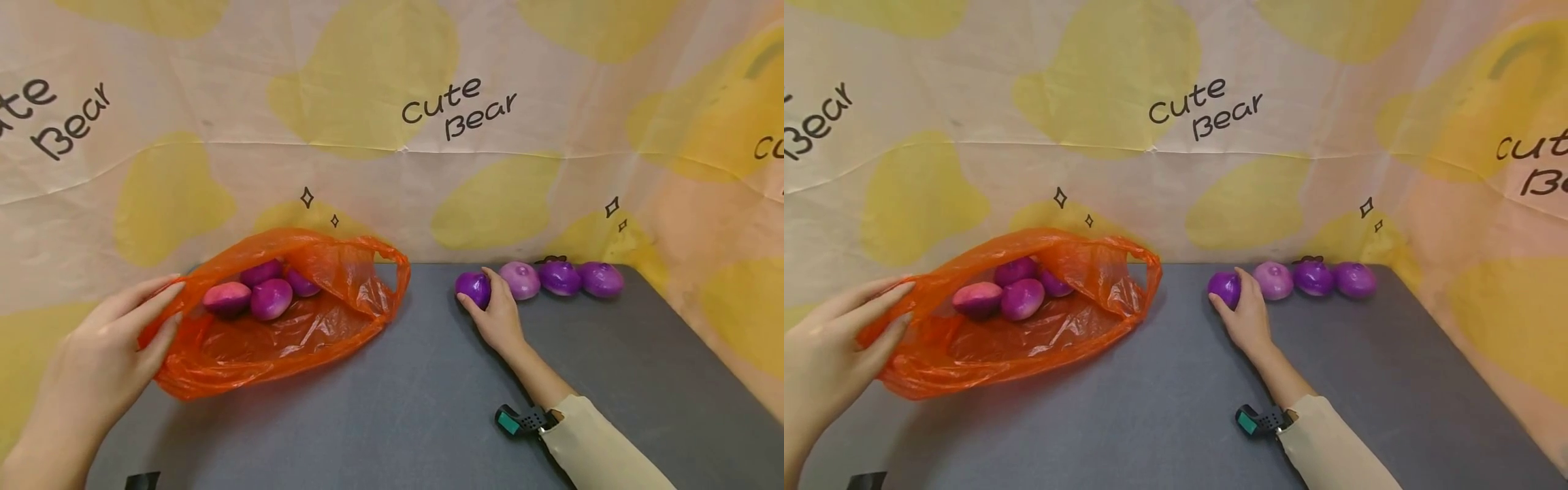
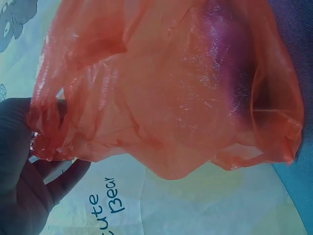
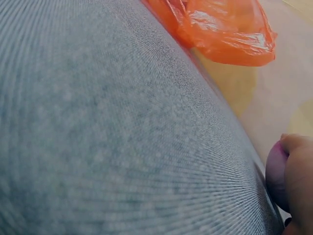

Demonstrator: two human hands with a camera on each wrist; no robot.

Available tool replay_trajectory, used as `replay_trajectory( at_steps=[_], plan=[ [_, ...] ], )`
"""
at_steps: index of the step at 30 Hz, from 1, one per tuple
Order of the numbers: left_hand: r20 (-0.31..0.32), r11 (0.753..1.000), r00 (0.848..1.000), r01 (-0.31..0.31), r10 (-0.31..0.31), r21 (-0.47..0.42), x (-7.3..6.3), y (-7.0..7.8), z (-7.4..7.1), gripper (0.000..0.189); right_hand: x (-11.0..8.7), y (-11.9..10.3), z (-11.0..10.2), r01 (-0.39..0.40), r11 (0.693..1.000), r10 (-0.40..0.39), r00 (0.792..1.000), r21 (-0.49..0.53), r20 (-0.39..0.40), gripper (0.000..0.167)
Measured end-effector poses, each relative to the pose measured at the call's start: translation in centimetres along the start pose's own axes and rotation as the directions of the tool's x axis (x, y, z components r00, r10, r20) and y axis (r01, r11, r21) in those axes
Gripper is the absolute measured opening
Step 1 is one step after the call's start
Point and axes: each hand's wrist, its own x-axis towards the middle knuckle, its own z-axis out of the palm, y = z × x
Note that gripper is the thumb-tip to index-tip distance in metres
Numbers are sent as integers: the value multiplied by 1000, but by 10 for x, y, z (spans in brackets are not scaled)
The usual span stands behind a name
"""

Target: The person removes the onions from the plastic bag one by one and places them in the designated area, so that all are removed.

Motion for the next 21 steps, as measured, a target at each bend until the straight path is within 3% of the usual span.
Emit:
replay_trajectory(
  at_steps=[7,12,14,17,21],
  plan=[
    [14,999,1000,16,-16,-41,-4,-6,2,72,-1,0,1,87,995,-90,995,-57,-43,69],
    [131,999,991,36,-37,8,-9,-9,0,30,-2,-2,0,119,989,-122,992,-83,-42,61],
    [148,999,988,34,-37,22,-9,-9,-1,20,-2,-2,-1,118,989,-122,992,-90,-43,60],
    [118,1000,993,23,-25,15,-8,-9,-1,28,-3,-1,-1,122,987,-128,990,-102,-54,61],
    [30,1000,1000,10,-9,-12,-3,-6,-2,68,-2,-1,0,160,980,-171,981,-118,-95,61]
  ],
)
